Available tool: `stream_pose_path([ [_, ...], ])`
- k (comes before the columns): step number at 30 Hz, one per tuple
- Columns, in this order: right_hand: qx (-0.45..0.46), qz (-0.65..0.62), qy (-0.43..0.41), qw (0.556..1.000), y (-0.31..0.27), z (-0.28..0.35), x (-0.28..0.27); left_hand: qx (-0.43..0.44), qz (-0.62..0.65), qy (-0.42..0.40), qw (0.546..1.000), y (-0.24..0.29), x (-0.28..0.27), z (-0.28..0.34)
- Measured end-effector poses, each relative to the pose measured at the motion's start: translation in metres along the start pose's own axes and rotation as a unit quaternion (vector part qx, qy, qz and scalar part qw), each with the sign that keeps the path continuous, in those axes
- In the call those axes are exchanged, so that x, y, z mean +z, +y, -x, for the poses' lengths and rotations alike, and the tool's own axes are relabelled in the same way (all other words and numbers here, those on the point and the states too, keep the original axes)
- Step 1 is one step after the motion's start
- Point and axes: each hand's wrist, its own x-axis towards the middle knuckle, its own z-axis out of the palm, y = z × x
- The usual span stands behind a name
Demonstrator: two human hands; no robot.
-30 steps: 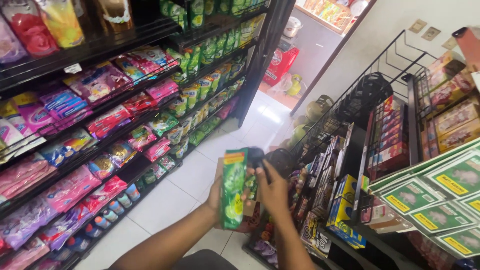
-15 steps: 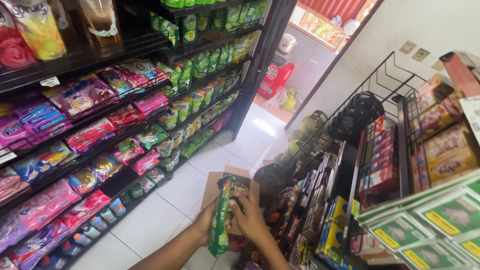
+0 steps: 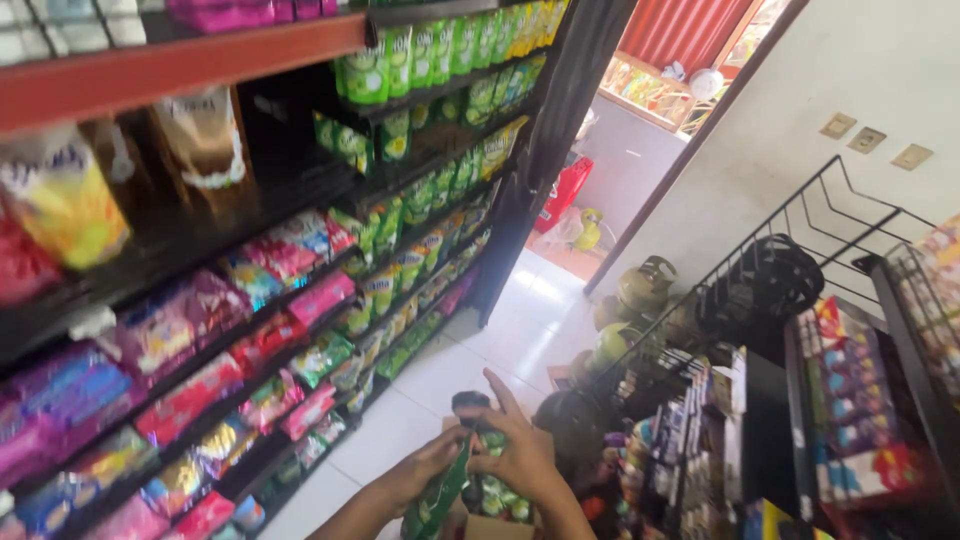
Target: Stock soap and detergent pouches on store shelves using a handheld scanner.
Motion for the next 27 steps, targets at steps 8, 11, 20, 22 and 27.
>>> stream_pose_path([
  [8, -0.242, -0.071, 0.006, 0.968, -0.022, -0.091, 0.004, 0.053, -0.086, -0.088, 0.991, 0.103, -0.071, -0.03],
  [11, -0.245, -0.037, 0.0, 0.969, -0.015, -0.115, 0.002, 0.122, -0.176, -0.029, 0.976, 0.118, -0.099, -0.065],
  [20, -0.137, -0.175, -0.004, 0.975, 0.008, -0.215, -0.046, 0.432, -0.458, 0.19, 0.753, 0.243, -0.109, -0.132],
  [22, -0.157, -0.202, -0.007, 0.967, 0.034, -0.247, -0.054, 0.452, -0.497, 0.223, 0.706, 0.259, -0.118, -0.152],
  [27, -0.118, -0.407, -0.017, 0.906, 0.095, -0.334, -0.078, 0.489, -0.543, 0.284, 0.621, 0.301, -0.135, -0.191],
])
